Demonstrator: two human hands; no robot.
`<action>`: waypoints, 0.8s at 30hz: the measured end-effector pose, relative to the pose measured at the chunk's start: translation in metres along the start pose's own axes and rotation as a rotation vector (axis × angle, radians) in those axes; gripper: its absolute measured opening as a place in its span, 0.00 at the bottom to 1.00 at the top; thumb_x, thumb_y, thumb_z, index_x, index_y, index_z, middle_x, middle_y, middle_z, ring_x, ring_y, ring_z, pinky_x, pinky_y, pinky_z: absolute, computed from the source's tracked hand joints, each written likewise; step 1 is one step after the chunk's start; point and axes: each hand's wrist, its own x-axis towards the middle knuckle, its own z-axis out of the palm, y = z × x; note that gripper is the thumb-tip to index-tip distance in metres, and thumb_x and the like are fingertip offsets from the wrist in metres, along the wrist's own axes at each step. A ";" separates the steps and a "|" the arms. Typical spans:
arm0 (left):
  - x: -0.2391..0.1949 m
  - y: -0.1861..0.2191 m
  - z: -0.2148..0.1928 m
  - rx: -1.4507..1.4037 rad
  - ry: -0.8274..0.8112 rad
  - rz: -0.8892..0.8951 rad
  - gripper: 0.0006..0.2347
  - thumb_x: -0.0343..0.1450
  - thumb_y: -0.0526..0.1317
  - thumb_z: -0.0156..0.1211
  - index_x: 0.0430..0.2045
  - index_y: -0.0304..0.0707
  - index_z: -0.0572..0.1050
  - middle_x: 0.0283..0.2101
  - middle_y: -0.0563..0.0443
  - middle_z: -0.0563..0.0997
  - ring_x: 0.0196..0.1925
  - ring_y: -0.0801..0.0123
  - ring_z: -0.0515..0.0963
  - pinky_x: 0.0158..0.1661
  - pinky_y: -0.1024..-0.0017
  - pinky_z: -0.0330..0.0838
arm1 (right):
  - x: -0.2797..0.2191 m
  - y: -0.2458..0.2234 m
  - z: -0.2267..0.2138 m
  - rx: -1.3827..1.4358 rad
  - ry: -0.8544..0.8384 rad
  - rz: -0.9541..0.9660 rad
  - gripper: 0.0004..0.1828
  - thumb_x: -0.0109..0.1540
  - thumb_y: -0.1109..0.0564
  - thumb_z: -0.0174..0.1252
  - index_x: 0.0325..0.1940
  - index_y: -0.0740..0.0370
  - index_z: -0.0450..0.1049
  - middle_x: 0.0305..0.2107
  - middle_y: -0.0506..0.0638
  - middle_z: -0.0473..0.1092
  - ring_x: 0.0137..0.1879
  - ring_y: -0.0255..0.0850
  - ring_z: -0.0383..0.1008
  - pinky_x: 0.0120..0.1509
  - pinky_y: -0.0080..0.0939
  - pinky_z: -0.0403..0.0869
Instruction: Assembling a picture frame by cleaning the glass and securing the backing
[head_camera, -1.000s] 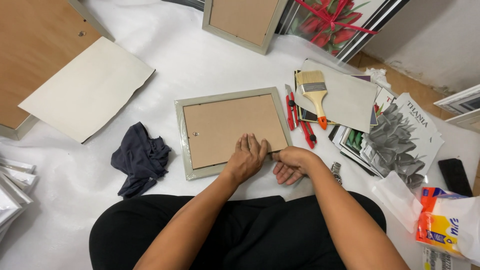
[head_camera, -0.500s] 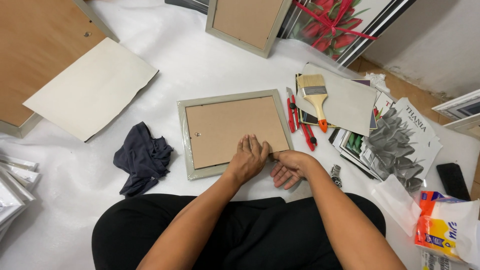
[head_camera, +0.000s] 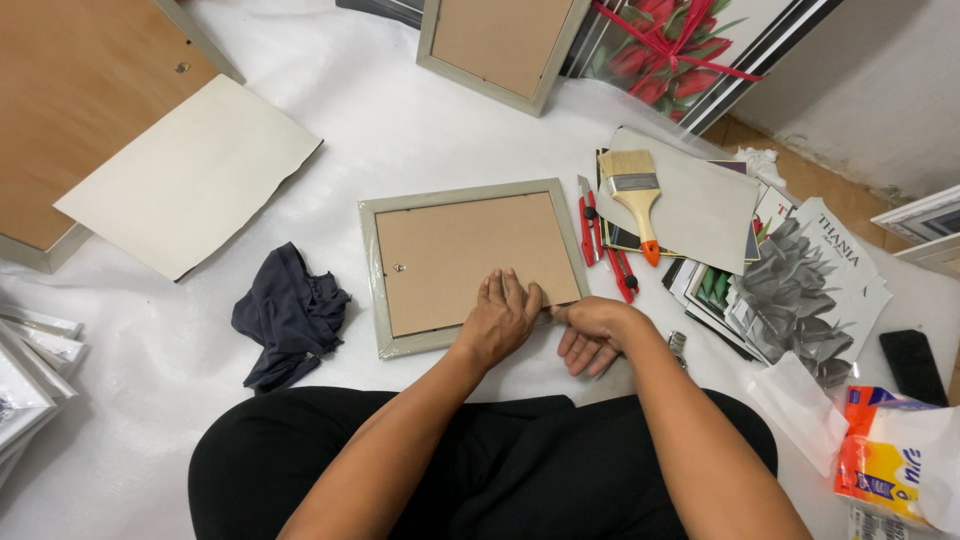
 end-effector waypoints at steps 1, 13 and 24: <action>-0.001 -0.003 0.001 0.000 -0.004 -0.001 0.16 0.74 0.35 0.41 0.57 0.31 0.62 0.54 0.14 0.72 0.57 0.25 0.76 0.55 0.42 0.70 | -0.004 -0.001 -0.001 -0.001 -0.004 0.001 0.41 0.68 0.31 0.38 0.55 0.73 0.74 0.41 0.68 0.76 0.50 0.57 0.82 0.50 0.61 0.79; 0.021 -0.063 -0.077 -0.345 -0.227 -0.183 0.17 0.73 0.46 0.52 0.57 0.45 0.69 0.53 0.40 0.78 0.51 0.45 0.83 0.57 0.52 0.74 | 0.030 -0.006 -0.019 -0.197 0.866 -0.565 0.29 0.46 0.47 0.68 0.51 0.54 0.79 0.47 0.61 0.75 0.61 0.58 0.73 0.65 0.55 0.72; -0.013 -0.156 -0.168 -0.546 -0.424 -1.079 0.26 0.72 0.47 0.57 0.57 0.19 0.70 0.48 0.23 0.79 0.50 0.35 0.82 0.47 0.46 0.77 | 0.000 -0.048 -0.009 -0.160 0.840 -0.511 0.40 0.57 0.48 0.62 0.73 0.59 0.64 0.64 0.66 0.61 0.71 0.59 0.63 0.73 0.55 0.65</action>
